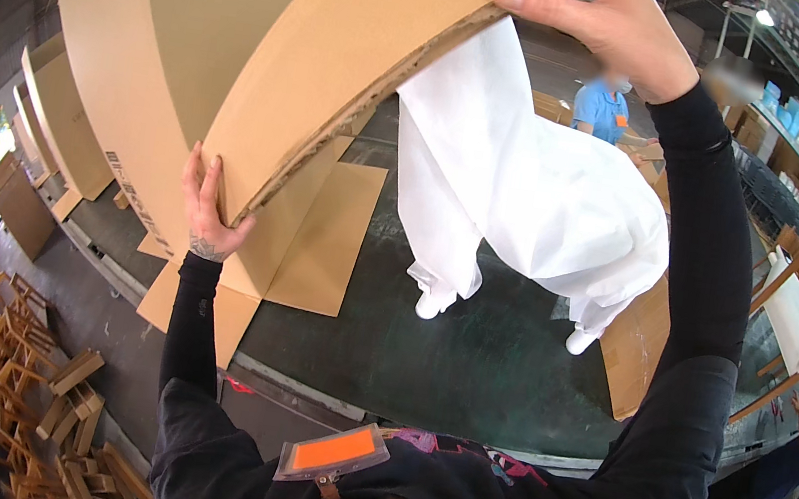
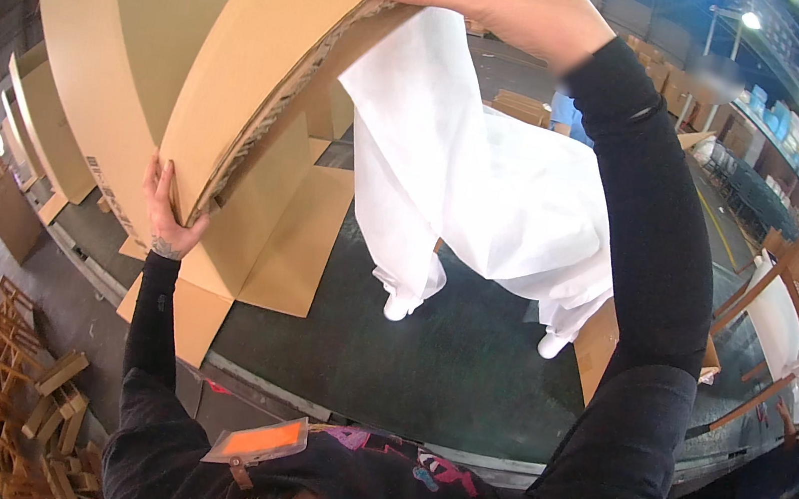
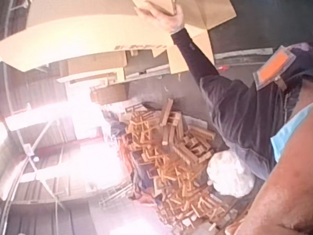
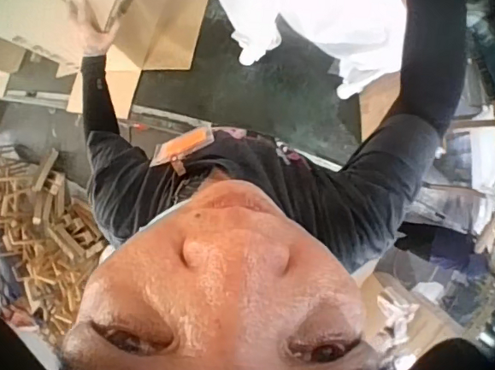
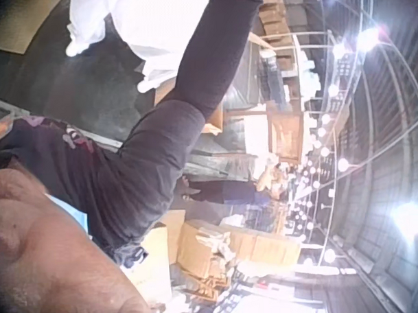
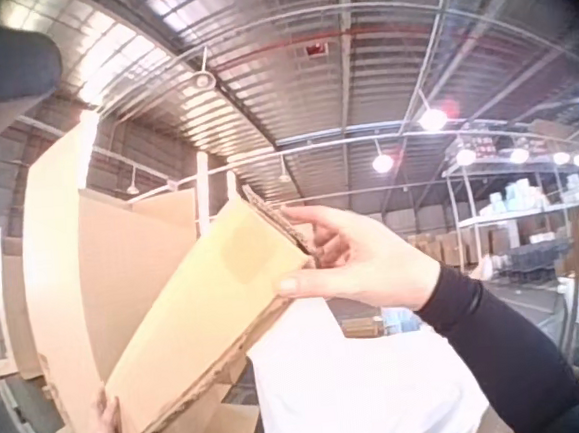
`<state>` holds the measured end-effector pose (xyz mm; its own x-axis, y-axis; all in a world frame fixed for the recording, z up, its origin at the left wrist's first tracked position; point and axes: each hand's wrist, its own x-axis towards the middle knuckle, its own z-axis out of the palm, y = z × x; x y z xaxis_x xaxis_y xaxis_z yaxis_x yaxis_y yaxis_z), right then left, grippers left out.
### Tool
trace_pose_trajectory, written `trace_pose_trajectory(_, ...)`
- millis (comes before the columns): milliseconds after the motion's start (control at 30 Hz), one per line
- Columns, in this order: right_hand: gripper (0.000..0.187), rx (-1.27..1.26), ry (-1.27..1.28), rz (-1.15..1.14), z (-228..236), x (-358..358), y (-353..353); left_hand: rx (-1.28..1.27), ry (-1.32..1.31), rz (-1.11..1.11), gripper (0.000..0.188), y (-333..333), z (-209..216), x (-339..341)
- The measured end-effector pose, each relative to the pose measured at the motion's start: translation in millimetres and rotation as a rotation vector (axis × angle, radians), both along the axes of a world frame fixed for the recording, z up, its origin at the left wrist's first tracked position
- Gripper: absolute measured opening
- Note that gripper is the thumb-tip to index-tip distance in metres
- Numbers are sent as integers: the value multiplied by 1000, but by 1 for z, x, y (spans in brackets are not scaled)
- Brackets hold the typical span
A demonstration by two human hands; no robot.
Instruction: The person wraps a wooden chair with white foam padding and bubble wrap in a warehouse setting. They place foam pieces on the seat and back, then cover the chair with a large sheet of bubble wrap, adjusting it to fully enclose the chair.
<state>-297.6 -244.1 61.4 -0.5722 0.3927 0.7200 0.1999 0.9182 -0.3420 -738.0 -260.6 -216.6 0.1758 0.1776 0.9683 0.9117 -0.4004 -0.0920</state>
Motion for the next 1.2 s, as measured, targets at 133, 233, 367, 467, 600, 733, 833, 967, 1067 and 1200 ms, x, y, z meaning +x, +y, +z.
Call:
trace_pose_trajectory(133, 89, 72, -84, -345, 15, -19, -12, 163, 60, 70, 100, 34, 23, -23)
trace_pose_trajectory(233, 80, -293, 20, -70, 21, -24, -13, 266, 67, 115, 102, 58, 40, -38)
trace_pose_trajectory(367, 66, -672, 136, 232, 42, -28, 1, 421, 129, 180, 99, 96, 80, -40)
trace_pose_trajectory(467, 62, -610, 217, 158, 46, -40, 11, 502, 178, 178, 101, 115, 123, -57)
trace_pose_trajectory(600, 56, -327, 463, 200, 53, -69, 10, 547, 158, 226, 95, 155, 184, -66)
trace_pose_trajectory(733, 50, -70, 577, 392, 65, -79, 36, 692, 227, 218, 76, 177, 262, -73)
trace_pose_trajectory(833, 48, -14, 522, 515, 76, -64, 40, 670, 222, 213, 77, 197, 285, -66)
trace_pose_trajectory(967, 56, 369, 485, 497, 63, -70, 52, 638, 83, 446, 85, 230, 305, -37)
trace_pose_trajectory(1067, 63, 606, 620, 330, 36, -92, 71, 205, 1, 517, 85, 254, 316, 1)
trace_pose_trajectory(1200, 71, 725, 906, 140, 15, -134, 107, -573, -129, -453, 79, 209, 402, 16)
